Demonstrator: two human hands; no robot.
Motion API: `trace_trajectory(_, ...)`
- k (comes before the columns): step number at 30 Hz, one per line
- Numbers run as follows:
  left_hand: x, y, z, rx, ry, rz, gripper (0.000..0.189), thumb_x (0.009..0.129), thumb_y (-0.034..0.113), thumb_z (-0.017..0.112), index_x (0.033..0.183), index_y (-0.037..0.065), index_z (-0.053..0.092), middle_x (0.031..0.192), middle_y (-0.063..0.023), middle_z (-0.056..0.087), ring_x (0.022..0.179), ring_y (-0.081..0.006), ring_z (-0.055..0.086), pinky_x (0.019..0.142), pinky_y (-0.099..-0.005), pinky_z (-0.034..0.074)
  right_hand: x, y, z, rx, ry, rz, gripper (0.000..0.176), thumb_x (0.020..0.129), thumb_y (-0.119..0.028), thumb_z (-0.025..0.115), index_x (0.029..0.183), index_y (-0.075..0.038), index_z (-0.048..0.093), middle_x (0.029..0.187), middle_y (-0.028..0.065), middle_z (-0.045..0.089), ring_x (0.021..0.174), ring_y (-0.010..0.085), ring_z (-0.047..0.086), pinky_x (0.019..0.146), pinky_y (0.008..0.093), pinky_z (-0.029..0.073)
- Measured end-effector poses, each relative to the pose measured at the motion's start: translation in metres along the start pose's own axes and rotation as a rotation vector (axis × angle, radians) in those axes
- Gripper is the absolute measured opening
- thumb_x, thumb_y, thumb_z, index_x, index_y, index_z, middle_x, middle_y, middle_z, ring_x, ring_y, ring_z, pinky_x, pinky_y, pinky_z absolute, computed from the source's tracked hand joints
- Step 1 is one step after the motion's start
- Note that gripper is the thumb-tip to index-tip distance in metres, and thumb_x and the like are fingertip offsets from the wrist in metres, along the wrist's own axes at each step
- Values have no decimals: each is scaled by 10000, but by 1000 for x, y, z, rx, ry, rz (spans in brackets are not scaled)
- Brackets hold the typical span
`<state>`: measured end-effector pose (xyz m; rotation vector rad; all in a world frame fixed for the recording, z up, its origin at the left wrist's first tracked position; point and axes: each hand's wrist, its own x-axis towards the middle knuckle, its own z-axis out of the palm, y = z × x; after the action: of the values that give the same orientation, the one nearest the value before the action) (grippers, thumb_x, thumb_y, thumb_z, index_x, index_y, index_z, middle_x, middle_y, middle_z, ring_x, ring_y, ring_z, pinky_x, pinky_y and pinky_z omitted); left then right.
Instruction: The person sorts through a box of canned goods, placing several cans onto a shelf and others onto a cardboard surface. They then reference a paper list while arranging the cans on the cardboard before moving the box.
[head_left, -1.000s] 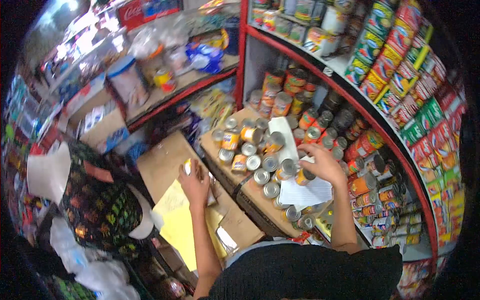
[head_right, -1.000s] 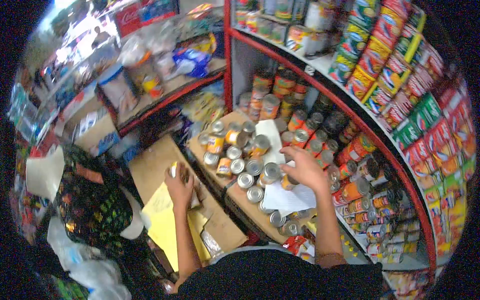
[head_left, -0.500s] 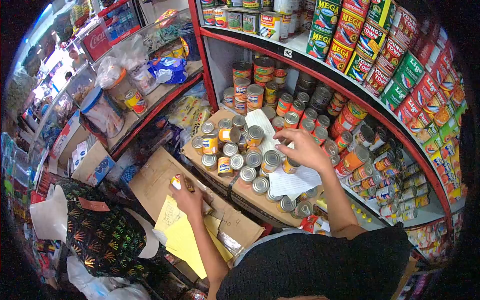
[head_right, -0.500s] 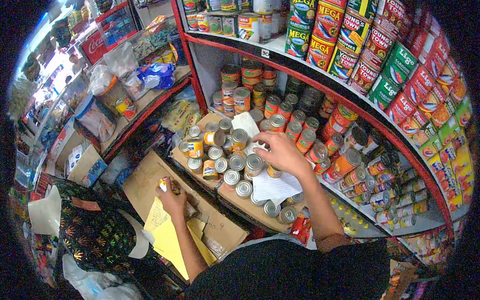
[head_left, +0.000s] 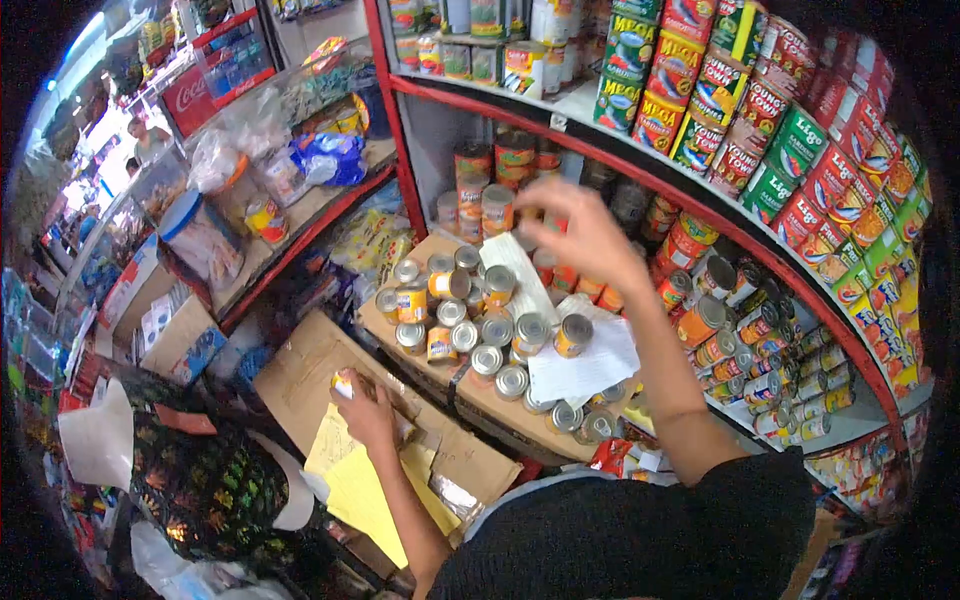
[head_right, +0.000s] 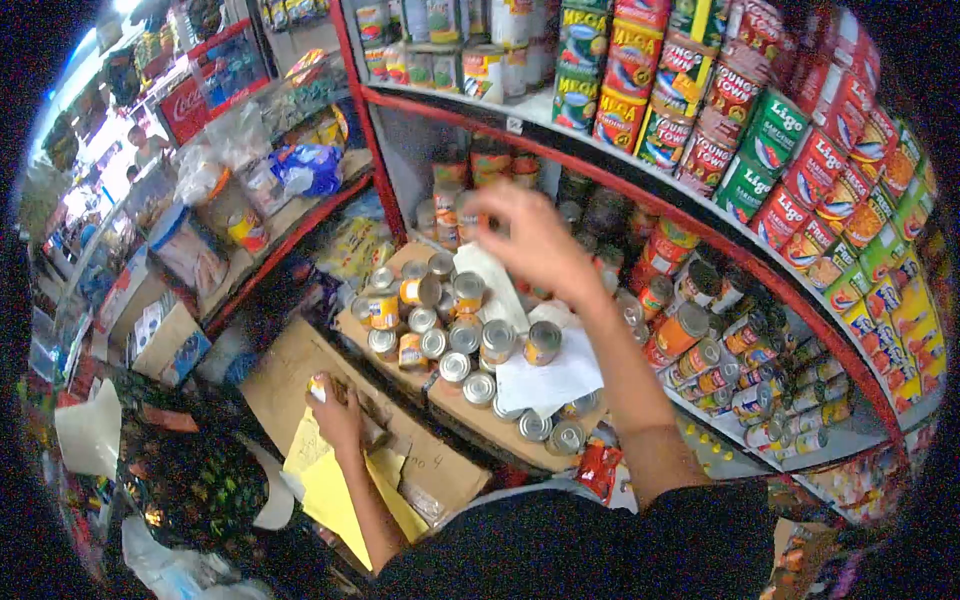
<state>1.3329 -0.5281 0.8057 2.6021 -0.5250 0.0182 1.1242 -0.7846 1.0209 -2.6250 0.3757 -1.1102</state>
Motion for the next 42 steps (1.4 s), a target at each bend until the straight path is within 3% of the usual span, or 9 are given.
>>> trace_trajectory(5,10,-18,22,-132,-75,7,633,678,217,631,1281,181,442,1279,-269,371,1076,-427,464,850,-483,447,42,-7,-15,32,93,71,273,789,-159,612,1032,-37,616,1010,115,623,958,197,582,858,310,439)
trace_trajectory(8,7,-22,24,-218,180,109,551,674,183,645,1215,182,536,1197,-231,476,997,-390,519,866,-432,444,40,-36,-4,239,69,53,222,830,-142,592,1021,-33,623,990,67,632,944,137,572,848,267,429)
trace_trajectory(14,-2,-25,5,-390,213,173,594,652,211,684,1228,173,540,1296,-271,369,1116,-422,452,958,-423,380,-13,-76,79,479,-409,138,195,816,-94,605,994,-17,629,976,47,622,903,131,576,818,267,439)
trace_trajectory(21,-15,-20,0,-768,83,117,598,667,122,656,1250,129,522,1239,-209,472,1123,-312,495,947,-342,392,-77,-92,164,816,-854,346,540,805,-147,637,1299,-102,421,1090,73,531,864,132,547,777,291,467)
trace_trajectory(28,-22,-24,19,-881,163,152,583,692,41,620,1257,18,480,1255,-173,477,1129,-259,484,961,-330,373,-162,-78,250,679,-835,402,755,766,-246,701,1315,63,283,1026,178,576,920,186,582,774,303,482)
trace_trajectory(33,-45,-2,-11,-1118,-7,103,856,716,6,623,1419,58,138,1341,-185,314,1167,-286,405,966,-360,364,-160,-110,249,624,-639,477,771,595,-284,746,1202,52,409,1064,273,562,992,369,568,841,406,452)
trace_trajectory(36,-47,-14,-8,-1109,19,247,833,698,-22,641,1397,30,192,1297,-181,355,1129,-253,439,944,-348,384,-155,-112,227,599,-674,488,814,593,-258,728,1248,69,372,1171,284,498,1087,381,504,931,407,400)
trace_trajectory(39,-57,-35,0,-1547,-218,-88,719,697,-57,638,1326,-5,292,1213,-127,429,1071,-223,477,925,-329,402,-160,-109,220,634,-626,502,766,588,-167,711,1255,20,384,1145,270,517,1060,379,518,878,417,428)
trace_trajectory(42,-62,-42,-2,-1504,-298,32,654,675,-60,665,1254,-2,366,1159,-115,475,1051,-223,495,914,-334,410,-179,-109,231,679,-503,442,735,592,-132,706,1243,14,398,1120,248,534,1036,381,526,857,412,439)
